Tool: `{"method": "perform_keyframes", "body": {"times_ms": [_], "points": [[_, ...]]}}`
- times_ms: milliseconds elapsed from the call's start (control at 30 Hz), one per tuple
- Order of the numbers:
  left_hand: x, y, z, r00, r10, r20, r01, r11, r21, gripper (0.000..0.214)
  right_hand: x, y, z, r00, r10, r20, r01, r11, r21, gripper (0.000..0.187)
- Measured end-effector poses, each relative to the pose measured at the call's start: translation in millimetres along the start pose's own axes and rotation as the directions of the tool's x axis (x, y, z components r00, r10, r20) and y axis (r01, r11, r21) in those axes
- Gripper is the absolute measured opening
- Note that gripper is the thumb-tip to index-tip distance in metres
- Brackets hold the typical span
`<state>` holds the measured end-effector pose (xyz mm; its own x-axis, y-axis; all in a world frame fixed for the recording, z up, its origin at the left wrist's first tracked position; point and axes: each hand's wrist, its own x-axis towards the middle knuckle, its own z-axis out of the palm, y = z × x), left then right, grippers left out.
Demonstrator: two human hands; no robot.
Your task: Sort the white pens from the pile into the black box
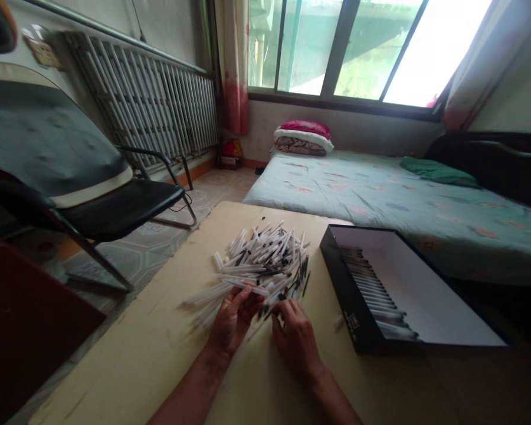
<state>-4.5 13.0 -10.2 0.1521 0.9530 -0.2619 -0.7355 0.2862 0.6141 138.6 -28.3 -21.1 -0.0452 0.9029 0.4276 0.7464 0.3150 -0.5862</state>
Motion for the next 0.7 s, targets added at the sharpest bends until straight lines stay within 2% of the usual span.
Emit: {"method": "perform_keyframes", "body": {"times_ms": [67, 133, 233, 333, 400, 500, 700], "points": [[-0.7, -0.6, 0.7, 1.0, 0.006, 0.01, -0.006, 0.999, 0.036, 0.015, -0.6, 2.6, -1.0, 0.993, 0.082, -0.088, -0.067, 0.986, 0.153, 0.007], [-1.9, -1.4, 2.0, 0.999, 0.01, 0.033, -0.013, 0.997, 0.075, 0.019, -0.3, 5.0, -2.5, 0.977, 0.16, -0.138, -0.111, 0.945, 0.307, 0.01], [-4.3, -2.8, 4.2, 0.997, 0.01, 0.083, -0.021, 0.991, 0.132, 0.021, 0.5, 7.1, -3.4, 0.961, 0.251, -0.121, -0.154, 0.841, 0.519, 0.018], [-5.9, -3.7, 5.7, 0.993, 0.009, 0.118, -0.028, 0.987, 0.159, 0.019, -0.1, 7.6, -1.5, 0.941, 0.33, -0.07, -0.203, 0.719, 0.665, 0.018], [-6.0, -3.8, 6.0, 0.993, 0.007, 0.114, -0.025, 0.986, 0.164, 0.019, -1.3, 7.5, 0.3, 0.931, 0.358, -0.078, -0.205, 0.687, 0.698, 0.018], [-5.6, -3.7, 6.1, 0.996, 0.005, 0.091, -0.021, 0.985, 0.168, 0.021, -2.7, 7.2, 1.3, 0.929, 0.355, -0.105, -0.195, 0.708, 0.679, 0.018], [-6.2, -4.0, 7.5, 0.995, 0.009, 0.101, -0.027, 0.983, 0.181, 0.02, -1.8, 5.9, 0.2, 0.949, 0.311, -0.056, -0.199, 0.726, 0.658, 0.015]]}}
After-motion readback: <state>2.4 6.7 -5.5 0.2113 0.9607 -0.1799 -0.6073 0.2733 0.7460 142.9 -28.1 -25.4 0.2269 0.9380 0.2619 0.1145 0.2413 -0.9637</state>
